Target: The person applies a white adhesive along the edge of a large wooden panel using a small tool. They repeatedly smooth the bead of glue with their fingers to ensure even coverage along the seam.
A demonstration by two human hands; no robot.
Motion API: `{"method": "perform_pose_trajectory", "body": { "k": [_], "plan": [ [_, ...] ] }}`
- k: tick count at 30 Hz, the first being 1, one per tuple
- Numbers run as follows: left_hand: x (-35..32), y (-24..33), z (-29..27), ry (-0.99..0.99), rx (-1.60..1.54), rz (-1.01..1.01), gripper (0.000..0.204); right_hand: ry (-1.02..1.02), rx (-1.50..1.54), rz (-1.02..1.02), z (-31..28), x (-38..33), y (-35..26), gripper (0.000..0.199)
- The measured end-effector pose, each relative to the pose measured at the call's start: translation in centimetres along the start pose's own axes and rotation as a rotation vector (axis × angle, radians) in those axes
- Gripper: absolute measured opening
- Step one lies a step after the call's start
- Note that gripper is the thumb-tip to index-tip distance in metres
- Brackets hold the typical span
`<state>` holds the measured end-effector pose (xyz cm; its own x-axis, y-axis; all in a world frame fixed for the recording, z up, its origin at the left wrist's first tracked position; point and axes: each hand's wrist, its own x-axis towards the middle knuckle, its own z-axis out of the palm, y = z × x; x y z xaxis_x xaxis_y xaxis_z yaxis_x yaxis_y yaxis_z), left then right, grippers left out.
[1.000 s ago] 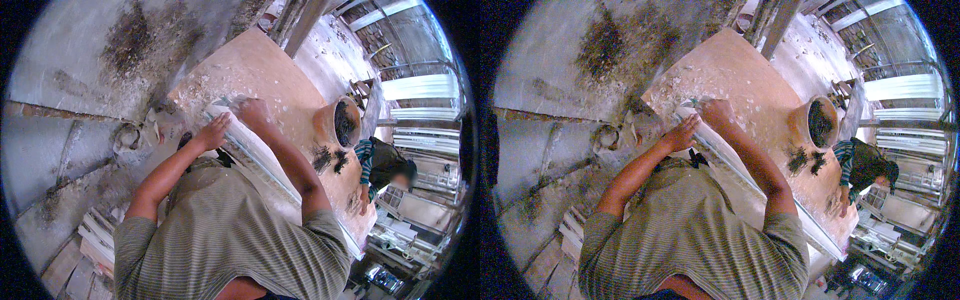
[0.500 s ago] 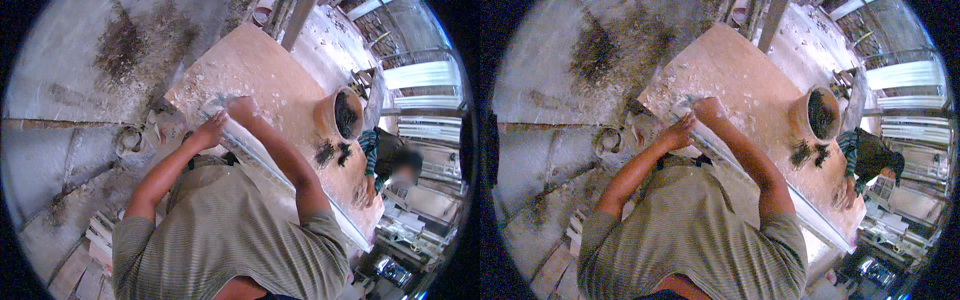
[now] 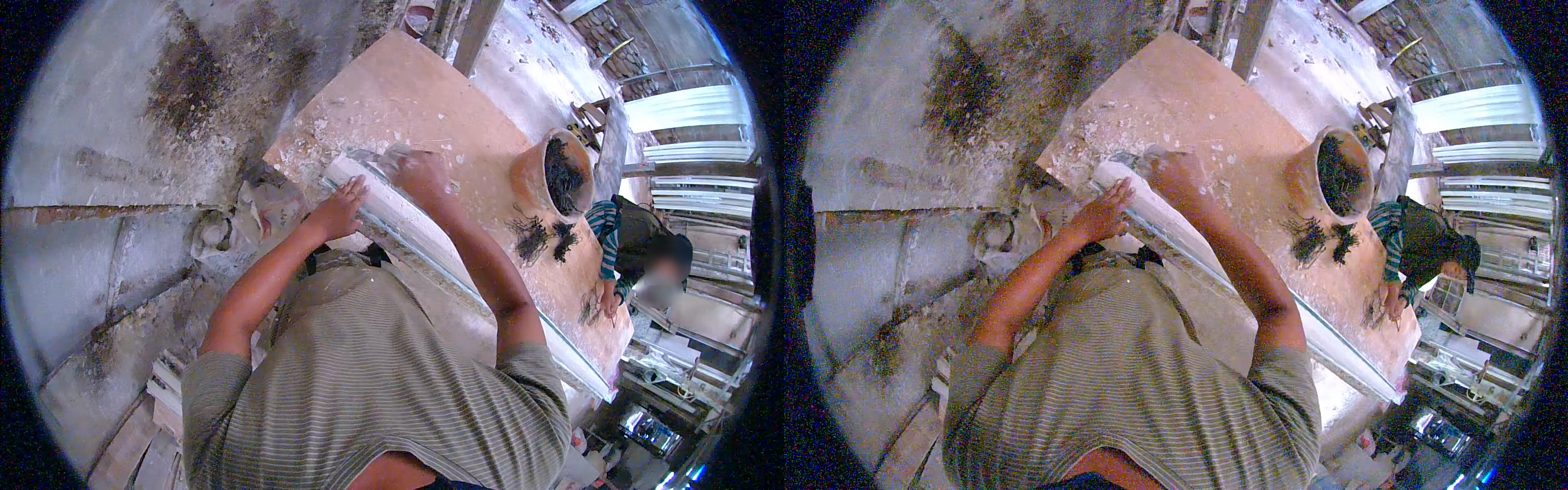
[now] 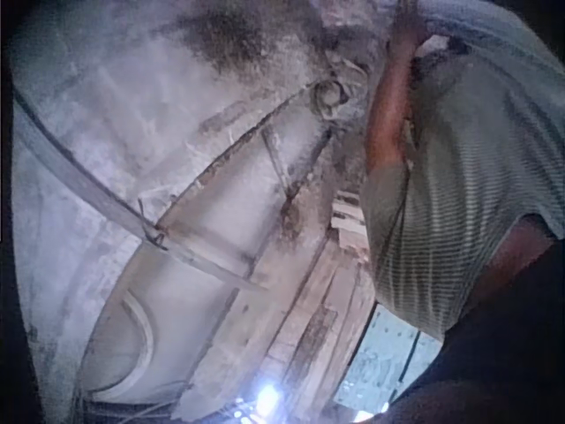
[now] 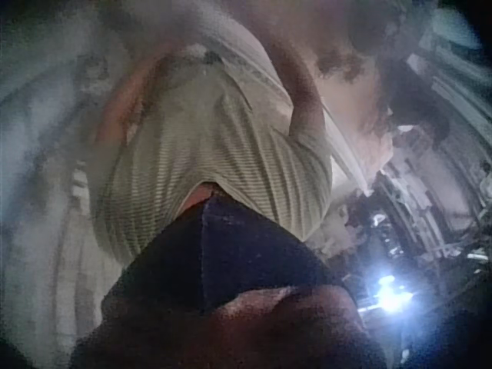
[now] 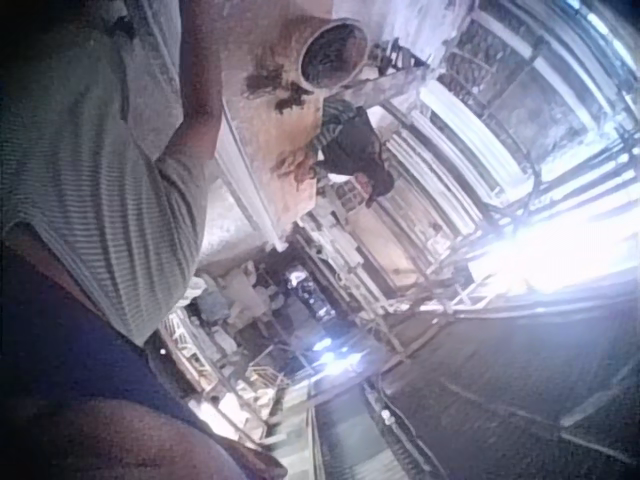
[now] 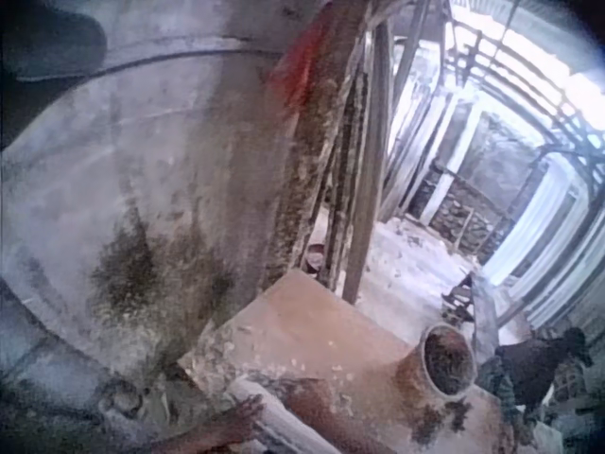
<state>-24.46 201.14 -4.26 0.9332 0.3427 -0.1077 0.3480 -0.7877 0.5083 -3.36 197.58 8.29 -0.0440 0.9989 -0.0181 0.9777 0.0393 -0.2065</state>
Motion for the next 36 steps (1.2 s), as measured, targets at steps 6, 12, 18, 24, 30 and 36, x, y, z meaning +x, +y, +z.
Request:
{"method": "perform_pose_trajectory", "body": {
  "k": [6,12,18,24,30,36],
  "plan": [
    [0.3,0.0,0.6,-0.066,0.046,-0.025,0.081,-0.261,-0.254,-0.056,7.3,2.5,0.7,0.020],
    [0.3,0.0,-0.2,-0.040,0.046,-0.020,0.079,0.161,0.004,-0.169,2.4,0.0,0.6,0.014],
    [-0.2,0.6,-0.5,-0.022,-0.012,-0.014,0.076,0.013,-0.125,-0.176,3.9,2.8,0.5,0.016],
    [0.7,-0.5,1.6,0.006,0.014,0.055,0.079,-0.083,-0.199,-0.176,7.4,2.8,0.9,0.016],
    [-0.5,-1.2,1.2,0.094,-0.012,0.046,0.081,0.013,-0.096,-0.205,-0.7,0.9,-1.5,0.013],
    [0.3,-0.1,0.1,-0.020,0.004,-0.008,0.080,-0.169,-0.241,-0.164,5.2,3.5,0.2,0.016]
  ]
}}
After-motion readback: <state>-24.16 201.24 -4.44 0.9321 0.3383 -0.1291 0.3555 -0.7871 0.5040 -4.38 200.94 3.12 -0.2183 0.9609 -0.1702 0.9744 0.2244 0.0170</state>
